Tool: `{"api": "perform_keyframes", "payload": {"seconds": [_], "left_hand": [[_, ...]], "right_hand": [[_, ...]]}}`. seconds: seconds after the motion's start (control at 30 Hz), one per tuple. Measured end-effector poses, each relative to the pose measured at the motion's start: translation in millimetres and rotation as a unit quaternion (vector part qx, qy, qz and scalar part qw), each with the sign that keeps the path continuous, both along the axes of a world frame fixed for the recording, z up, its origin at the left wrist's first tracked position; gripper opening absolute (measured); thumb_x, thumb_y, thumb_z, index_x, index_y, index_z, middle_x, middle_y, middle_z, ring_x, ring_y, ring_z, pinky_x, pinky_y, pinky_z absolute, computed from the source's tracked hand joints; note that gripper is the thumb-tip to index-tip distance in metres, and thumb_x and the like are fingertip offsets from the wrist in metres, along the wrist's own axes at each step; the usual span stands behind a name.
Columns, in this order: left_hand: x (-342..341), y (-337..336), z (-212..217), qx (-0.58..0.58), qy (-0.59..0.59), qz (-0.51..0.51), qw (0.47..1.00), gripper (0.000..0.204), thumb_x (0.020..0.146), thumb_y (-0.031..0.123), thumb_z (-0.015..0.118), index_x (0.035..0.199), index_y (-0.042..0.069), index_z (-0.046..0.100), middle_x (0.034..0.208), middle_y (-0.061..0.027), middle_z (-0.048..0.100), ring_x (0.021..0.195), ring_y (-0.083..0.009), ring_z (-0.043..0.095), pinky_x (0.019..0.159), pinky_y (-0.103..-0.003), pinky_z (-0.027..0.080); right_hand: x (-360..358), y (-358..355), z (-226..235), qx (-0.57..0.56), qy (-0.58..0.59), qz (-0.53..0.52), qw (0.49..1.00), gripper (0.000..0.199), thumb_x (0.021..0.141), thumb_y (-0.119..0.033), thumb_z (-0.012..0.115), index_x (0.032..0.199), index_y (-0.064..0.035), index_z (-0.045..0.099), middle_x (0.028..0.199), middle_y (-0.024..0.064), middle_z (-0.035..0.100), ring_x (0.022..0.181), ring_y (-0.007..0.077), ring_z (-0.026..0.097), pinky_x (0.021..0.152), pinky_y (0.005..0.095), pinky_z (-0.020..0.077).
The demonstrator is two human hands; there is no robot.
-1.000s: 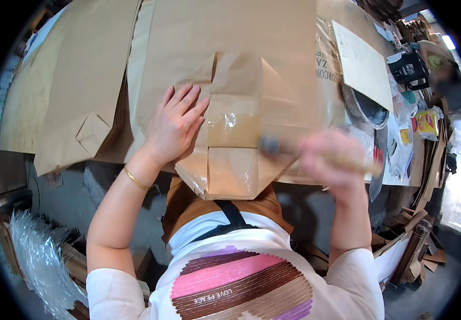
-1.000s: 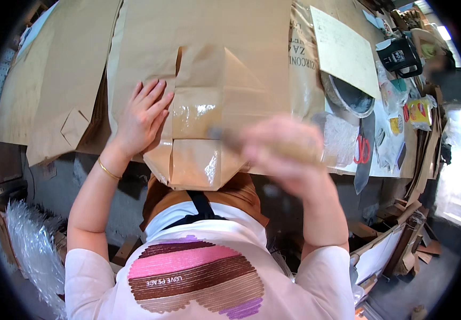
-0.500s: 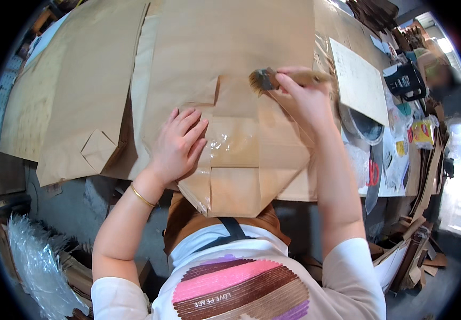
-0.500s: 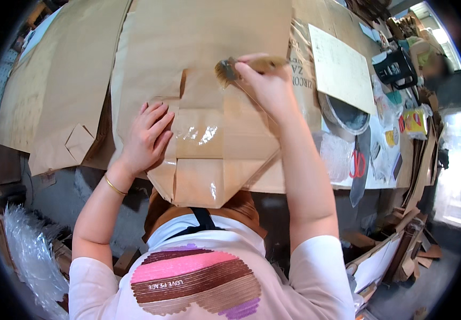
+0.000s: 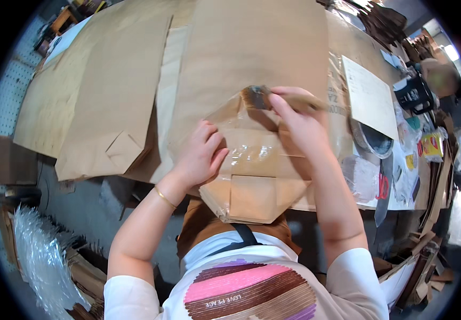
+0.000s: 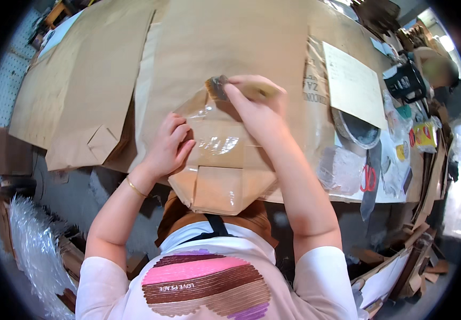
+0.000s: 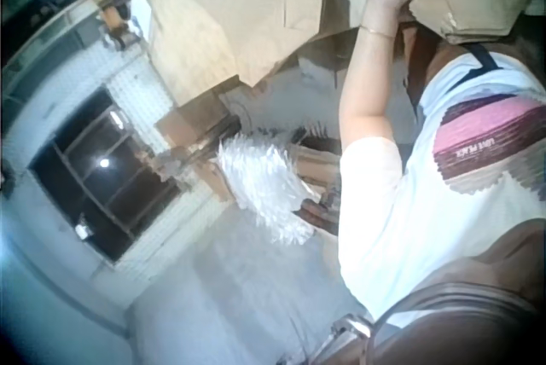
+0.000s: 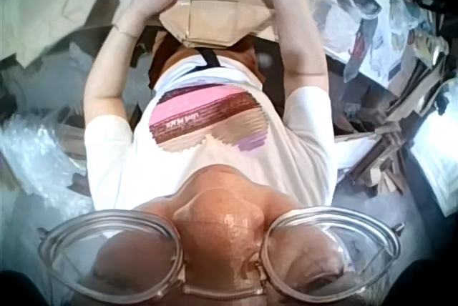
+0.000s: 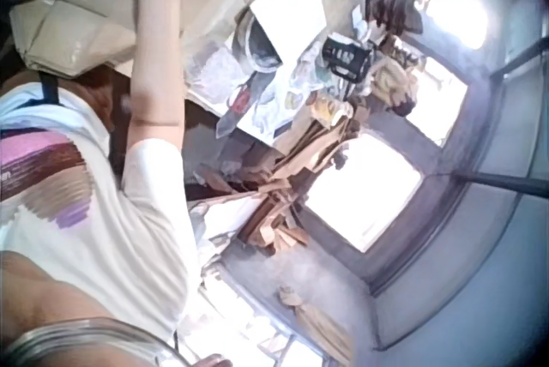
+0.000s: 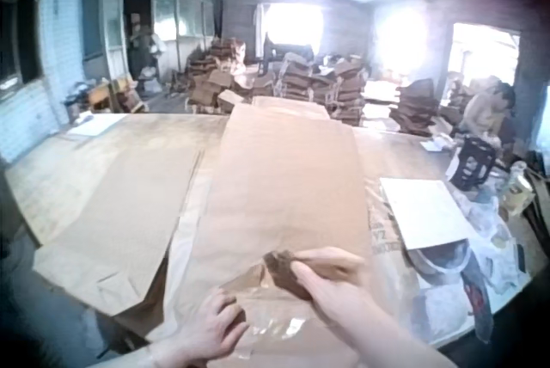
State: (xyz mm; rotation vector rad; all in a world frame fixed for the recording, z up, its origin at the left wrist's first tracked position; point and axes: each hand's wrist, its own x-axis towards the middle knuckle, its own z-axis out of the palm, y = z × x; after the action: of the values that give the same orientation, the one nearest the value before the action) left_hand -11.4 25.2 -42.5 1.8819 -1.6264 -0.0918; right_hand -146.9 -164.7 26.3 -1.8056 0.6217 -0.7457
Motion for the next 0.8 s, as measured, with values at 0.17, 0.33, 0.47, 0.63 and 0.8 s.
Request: {"api": "perform_keyframes", "payload": {"seconds": [0.17, 0.33, 0.47, 0.63, 0.8], "left_hand": [[-9, -1, 0, -0.011, -0.009, 0.015, 1.0, 0.025, 0.08, 0.006, 0.066, 0.101, 0.0, 0.055, 0.112, -0.0189, 0.052, 0.112, -0.0405, 0.048, 0.094, -0.045, 0.043], [-21, -6, -1, -0.034, -0.042, 0.009, 0.998, 0.025, 0.08, 0.004, 0.064, 0.103, 0.001, 0.053, 0.11, -0.019, 0.051, 0.11, -0.0409, 0.048, 0.094, -0.046, 0.042], [-5, -1, 13, 0.039, -0.041, -0.012, 0.998, 0.033, 0.081, -0.001, 0.061, 0.112, 0.0, 0.051, 0.115, -0.0185, 0.051, 0.109, -0.0376, 0.049, 0.097, -0.041, 0.041], [20, -48, 66, 0.169, 0.123, 0.123, 0.97, 0.047, 0.07, -0.001, 0.061, 0.116, -0.001, 0.05, 0.11, -0.0209, 0.058, 0.103, -0.0365, 0.057, 0.087, -0.04, 0.047], [46, -58, 70, 0.394, 0.031, 0.046, 0.917, 0.027, 0.063, -0.006, 0.059, 0.089, -0.002, 0.061, 0.084, -0.0161, 0.063, 0.078, -0.0357, 0.06, 0.064, -0.04, 0.048]], "right_hand": [[-136, -8, 25, -0.27, 0.159, 0.002, 0.95, 0.03, 0.08, -0.002, 0.067, 0.11, -0.0042, 0.067, 0.099, 0.0131, 0.065, 0.089, 0.0269, 0.065, 0.078, 0.0336, 0.0522], [-283, -88, -27, -0.502, 0.312, -0.091, 0.801, 0.039, 0.075, -0.002, 0.062, 0.113, -0.0053, 0.066, 0.101, 0.0129, 0.065, 0.094, 0.0313, 0.063, 0.079, 0.0373, 0.0524], [-280, -88, -28, -0.525, 0.363, -0.013, 0.77, 0.044, 0.07, -0.003, 0.063, 0.115, -0.0038, 0.063, 0.106, 0.0148, 0.063, 0.098, 0.0331, 0.061, 0.082, 0.039, 0.0519], [-120, -38, -35, -0.254, 0.178, 0.044, 0.95, 0.025, 0.076, -0.005, 0.068, 0.099, 0.0036, 0.063, 0.099, 0.0139, 0.065, 0.095, 0.031, 0.062, 0.076, 0.037, 0.0517], [-63, -87, -36, 0.041, 0.371, 0.212, 0.903, 0.016, 0.078, -0.005, 0.065, 0.091, 0.0044, 0.064, 0.095, 0.0144, 0.065, 0.093, 0.026, 0.062, 0.072, 0.0343, 0.0514]]}}
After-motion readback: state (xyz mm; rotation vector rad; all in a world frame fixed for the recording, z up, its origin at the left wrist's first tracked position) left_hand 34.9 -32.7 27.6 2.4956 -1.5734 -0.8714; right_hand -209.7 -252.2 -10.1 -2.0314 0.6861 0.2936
